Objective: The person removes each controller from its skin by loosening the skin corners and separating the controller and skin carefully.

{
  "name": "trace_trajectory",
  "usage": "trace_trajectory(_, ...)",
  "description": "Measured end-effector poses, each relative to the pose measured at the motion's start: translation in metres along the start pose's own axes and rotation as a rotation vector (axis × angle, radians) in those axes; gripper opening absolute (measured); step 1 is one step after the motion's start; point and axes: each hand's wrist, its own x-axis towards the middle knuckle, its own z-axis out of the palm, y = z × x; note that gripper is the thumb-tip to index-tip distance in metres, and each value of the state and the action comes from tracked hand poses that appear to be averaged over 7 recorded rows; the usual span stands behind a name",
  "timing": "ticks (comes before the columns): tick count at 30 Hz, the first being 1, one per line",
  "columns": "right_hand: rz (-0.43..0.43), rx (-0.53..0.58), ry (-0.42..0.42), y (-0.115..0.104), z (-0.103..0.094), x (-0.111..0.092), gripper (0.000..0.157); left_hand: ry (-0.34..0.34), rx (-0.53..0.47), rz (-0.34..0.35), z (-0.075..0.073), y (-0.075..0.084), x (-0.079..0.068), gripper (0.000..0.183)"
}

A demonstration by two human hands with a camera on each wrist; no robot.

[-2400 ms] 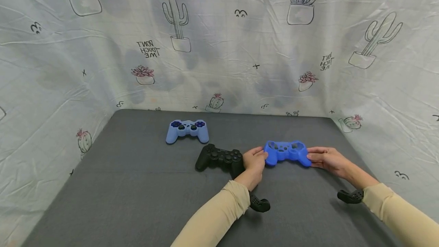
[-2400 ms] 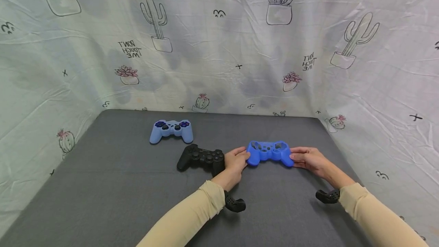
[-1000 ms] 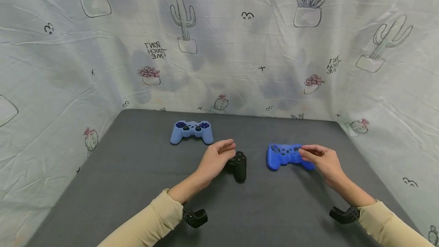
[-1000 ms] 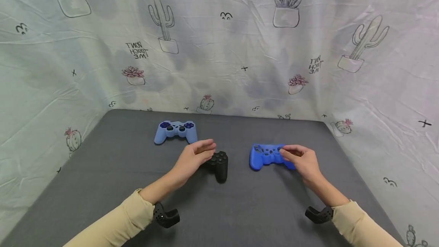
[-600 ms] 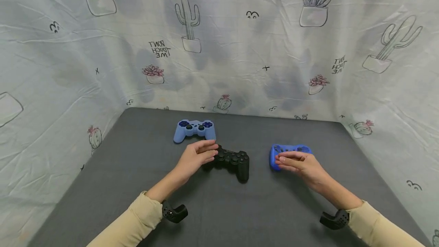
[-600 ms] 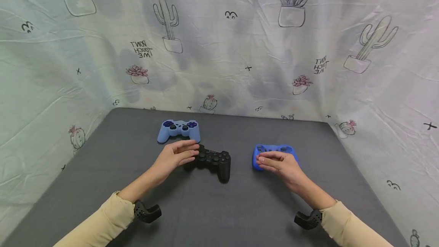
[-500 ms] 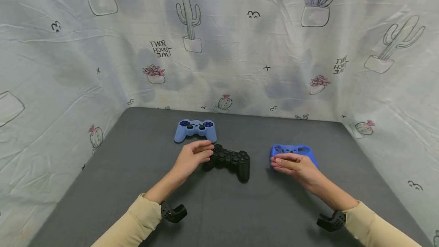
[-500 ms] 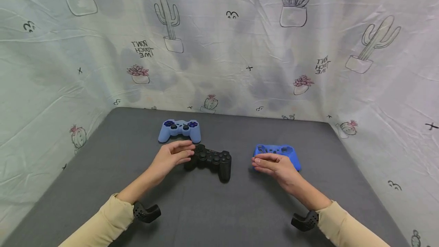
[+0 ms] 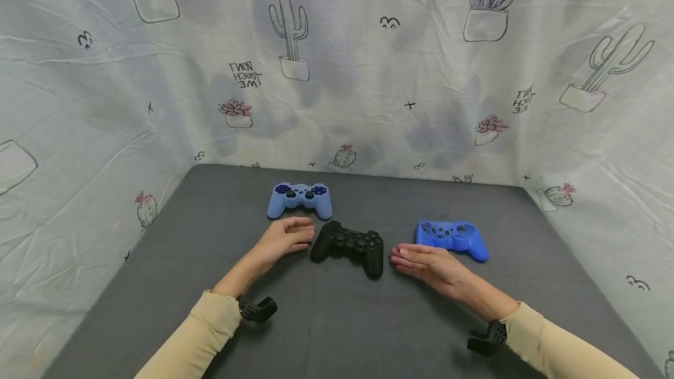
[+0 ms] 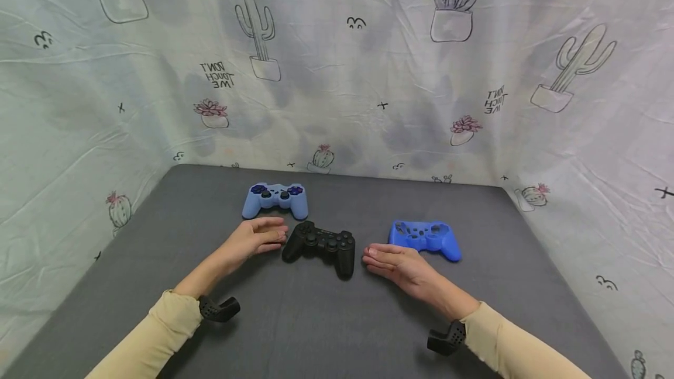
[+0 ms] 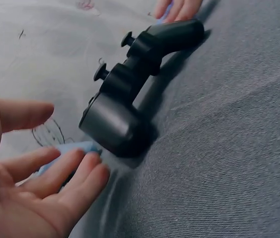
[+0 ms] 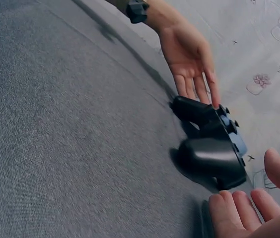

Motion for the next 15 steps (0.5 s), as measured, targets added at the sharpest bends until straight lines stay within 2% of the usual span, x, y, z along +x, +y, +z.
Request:
trace_trajectory(4, -0.002, 0.017, 0.002, 0.004, 0.004, 0.003, 0.057, -0.048, -0.045, -0.032, -0.004, -0.003, 0.004, 0.052)
trace_trajectory(10, -0.006, 0.024, -0.005, 0.01, 0.006, 0.007, 0.058, -0.028, 0.048, -0.018, -0.002, -0.008, 0.01, 0.047)
trace_trajectory(15, 0.003, 0.037, 0.016, 0.016, 0.007, 0.01, 0.057, -0.028, 0.109, -0.032, 0.004, -0.012, 0.014, 0.046)
